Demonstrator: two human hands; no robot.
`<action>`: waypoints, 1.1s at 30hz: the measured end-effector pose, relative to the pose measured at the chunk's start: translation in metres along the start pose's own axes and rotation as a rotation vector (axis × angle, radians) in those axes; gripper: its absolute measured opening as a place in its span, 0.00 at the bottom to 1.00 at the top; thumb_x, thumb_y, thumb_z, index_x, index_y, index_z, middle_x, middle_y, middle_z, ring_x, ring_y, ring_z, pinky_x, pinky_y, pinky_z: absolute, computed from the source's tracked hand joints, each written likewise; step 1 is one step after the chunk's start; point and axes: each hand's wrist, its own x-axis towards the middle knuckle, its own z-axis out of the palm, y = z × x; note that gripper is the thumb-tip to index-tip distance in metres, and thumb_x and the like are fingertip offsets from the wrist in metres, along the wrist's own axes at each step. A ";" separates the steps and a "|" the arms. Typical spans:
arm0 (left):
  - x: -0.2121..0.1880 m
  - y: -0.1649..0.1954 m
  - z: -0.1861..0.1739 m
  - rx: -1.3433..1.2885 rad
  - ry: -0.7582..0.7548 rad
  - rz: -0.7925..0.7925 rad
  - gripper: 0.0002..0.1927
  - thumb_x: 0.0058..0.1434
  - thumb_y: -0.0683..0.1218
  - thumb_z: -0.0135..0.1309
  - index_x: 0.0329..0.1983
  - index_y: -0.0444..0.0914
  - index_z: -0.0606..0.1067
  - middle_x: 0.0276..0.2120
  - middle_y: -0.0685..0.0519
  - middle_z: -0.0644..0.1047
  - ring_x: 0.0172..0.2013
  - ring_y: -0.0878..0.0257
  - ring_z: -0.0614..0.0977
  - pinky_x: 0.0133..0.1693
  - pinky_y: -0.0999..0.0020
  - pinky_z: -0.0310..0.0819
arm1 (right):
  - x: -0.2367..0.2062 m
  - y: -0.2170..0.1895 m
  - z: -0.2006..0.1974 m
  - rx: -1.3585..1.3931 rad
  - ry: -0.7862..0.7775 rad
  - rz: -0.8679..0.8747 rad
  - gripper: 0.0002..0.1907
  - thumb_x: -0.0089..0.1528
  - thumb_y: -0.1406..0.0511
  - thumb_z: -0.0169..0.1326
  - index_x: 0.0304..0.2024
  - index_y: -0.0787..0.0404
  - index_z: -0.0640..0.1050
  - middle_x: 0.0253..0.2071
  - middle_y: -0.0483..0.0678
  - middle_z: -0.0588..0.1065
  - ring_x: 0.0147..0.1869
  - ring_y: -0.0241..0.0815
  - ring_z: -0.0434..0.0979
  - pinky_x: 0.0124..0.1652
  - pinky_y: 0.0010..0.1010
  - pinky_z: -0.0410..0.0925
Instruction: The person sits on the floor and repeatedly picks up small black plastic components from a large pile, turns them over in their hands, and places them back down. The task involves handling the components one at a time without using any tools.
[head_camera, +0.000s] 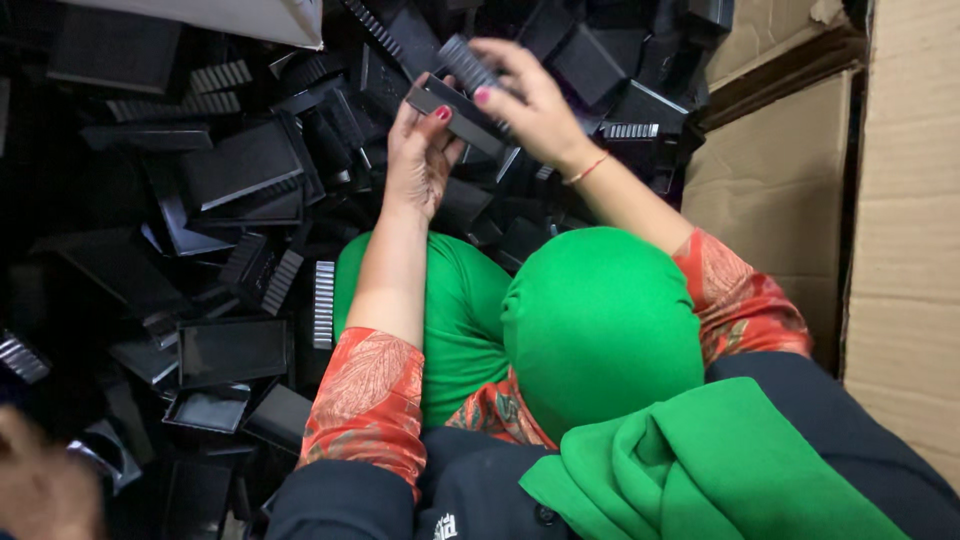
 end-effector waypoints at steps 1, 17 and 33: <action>0.000 0.000 0.001 0.019 -0.009 0.004 0.35 0.63 0.41 0.58 0.73 0.39 0.60 0.63 0.49 0.72 0.61 0.55 0.77 0.60 0.51 0.75 | -0.002 -0.001 0.007 -0.019 -0.059 -0.112 0.25 0.72 0.66 0.55 0.71 0.62 0.67 0.65 0.52 0.71 0.70 0.39 0.70 0.68 0.31 0.66; 0.007 -0.006 -0.001 0.364 0.102 0.133 0.34 0.56 0.54 0.69 0.60 0.38 0.66 0.51 0.53 0.78 0.50 0.63 0.81 0.46 0.59 0.87 | -0.019 -0.022 0.008 -0.312 -0.203 -0.120 0.41 0.57 0.65 0.61 0.71 0.66 0.63 0.56 0.52 0.77 0.57 0.40 0.80 0.59 0.31 0.70; 0.011 0.001 -0.003 0.312 0.283 0.182 0.44 0.57 0.80 0.37 0.53 0.40 0.73 0.36 0.51 0.81 0.29 0.64 0.80 0.35 0.70 0.76 | 0.021 -0.143 -0.020 -0.743 0.059 -0.789 0.15 0.71 0.71 0.58 0.60 0.64 0.76 0.56 0.56 0.78 0.53 0.57 0.82 0.53 0.40 0.75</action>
